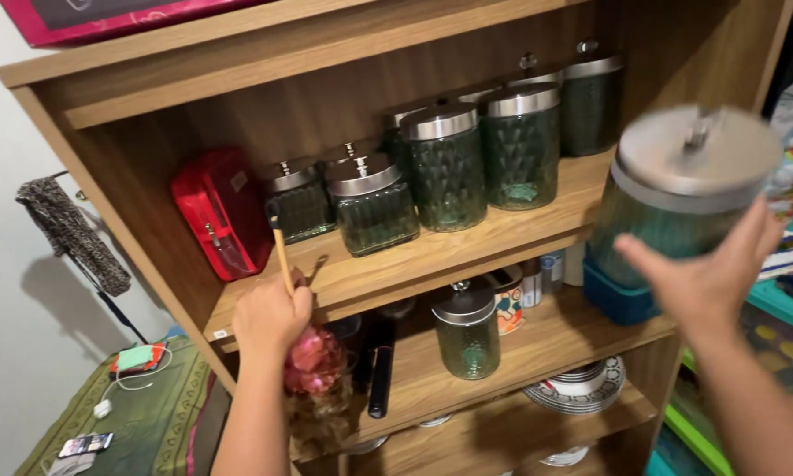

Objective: Cleaning and organizing kitchenware on a wooden shelf using a duster and spray.

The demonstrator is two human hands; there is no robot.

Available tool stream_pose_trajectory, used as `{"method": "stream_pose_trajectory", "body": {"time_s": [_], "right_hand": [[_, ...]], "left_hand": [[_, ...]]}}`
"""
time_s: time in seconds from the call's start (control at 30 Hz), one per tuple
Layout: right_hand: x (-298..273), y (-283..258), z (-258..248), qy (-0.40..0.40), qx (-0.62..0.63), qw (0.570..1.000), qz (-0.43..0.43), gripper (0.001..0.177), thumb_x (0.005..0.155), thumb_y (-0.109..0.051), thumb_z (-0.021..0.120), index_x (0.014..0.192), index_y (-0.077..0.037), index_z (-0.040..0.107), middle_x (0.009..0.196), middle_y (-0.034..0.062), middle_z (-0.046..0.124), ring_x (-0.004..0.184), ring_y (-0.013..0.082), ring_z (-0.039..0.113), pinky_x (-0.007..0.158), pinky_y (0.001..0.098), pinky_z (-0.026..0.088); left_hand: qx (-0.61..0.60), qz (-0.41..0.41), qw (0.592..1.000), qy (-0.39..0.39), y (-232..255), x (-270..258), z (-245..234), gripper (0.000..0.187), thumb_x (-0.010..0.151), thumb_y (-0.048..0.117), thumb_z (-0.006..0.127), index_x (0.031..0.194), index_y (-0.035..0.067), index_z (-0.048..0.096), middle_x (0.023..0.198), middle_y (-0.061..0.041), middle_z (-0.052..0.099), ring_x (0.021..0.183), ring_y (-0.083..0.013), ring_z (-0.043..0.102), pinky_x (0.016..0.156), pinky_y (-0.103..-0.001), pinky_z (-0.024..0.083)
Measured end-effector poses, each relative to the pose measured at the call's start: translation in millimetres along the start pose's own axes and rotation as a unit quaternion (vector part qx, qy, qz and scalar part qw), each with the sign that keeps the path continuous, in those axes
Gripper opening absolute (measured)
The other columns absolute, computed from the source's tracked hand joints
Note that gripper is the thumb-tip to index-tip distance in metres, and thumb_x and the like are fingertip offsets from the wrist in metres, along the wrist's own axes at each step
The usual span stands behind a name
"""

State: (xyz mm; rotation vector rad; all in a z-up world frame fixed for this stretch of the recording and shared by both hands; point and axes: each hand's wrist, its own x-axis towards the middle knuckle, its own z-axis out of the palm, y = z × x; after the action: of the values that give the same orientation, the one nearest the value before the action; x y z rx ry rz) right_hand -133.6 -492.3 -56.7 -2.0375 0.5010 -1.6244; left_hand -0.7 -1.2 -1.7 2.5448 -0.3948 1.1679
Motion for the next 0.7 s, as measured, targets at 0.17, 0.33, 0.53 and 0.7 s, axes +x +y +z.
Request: {"method": "stream_pose_trajectory", "body": {"time_s": [0.17, 0.33, 0.53, 0.7], "right_hand": [[105.8, 53.6, 47.7, -0.008, 0.004, 1.000, -0.029, 0.123, 0.083, -0.048, 0.100, 0.164, 0.002, 0.023, 0.155, 0.0273, 0.031, 0.151, 0.0428, 0.038, 0.125, 0.0546, 0.040], [152.5, 77.5, 109.4, 0.008, -0.003, 0.999, -0.034, 0.122, 0.075, -0.048, 0.102, 0.156, 0.007, 0.028, 0.150, 0.0286, 0.037, 0.144, 0.0477, 0.038, 0.118, 0.0549, 0.040], [167.9, 69.8, 135.6, -0.031, 0.018, 0.999, 0.034, 0.128, 0.075, -0.049, 0.101, 0.160, 0.004, 0.021, 0.157, 0.0325, 0.033, 0.145, 0.0506, 0.035, 0.117, 0.0571, 0.037], [170.4, 81.8, 152.1, -0.078, 0.037, 0.993, 0.075, 0.139, 0.082, -0.048, 0.098, 0.169, 0.003, 0.002, 0.163, 0.0358, 0.023, 0.151, 0.0523, 0.026, 0.122, 0.0573, 0.031]], "left_hand": [[0.008, -0.031, 0.999, -0.014, 4.8, 0.7, -1.9, 0.023, 0.082, 0.029, 0.053, 0.086, 0.016, 0.072, 0.081, -0.014, 0.072, 0.076, -0.0392, 0.068, 0.071, -0.053, 0.053], [0.014, -0.037, 0.999, -0.017, 3.8, -0.2, -0.8, 0.022, 0.082, 0.029, 0.053, 0.086, 0.016, 0.071, 0.076, -0.014, 0.071, 0.076, -0.0380, 0.068, 0.071, -0.052, 0.053], [0.015, -0.029, 0.999, -0.009, 2.3, 1.3, 1.8, 0.022, 0.081, 0.029, 0.054, 0.085, 0.016, 0.071, 0.075, -0.015, 0.070, 0.076, -0.0388, 0.068, 0.071, -0.053, 0.053], [0.006, -0.022, 1.000, 0.002, 3.9, 1.6, 0.4, 0.022, 0.080, 0.028, 0.054, 0.085, 0.015, 0.070, 0.076, -0.014, 0.070, 0.075, -0.0386, 0.068, 0.071, -0.052, 0.053]]}}
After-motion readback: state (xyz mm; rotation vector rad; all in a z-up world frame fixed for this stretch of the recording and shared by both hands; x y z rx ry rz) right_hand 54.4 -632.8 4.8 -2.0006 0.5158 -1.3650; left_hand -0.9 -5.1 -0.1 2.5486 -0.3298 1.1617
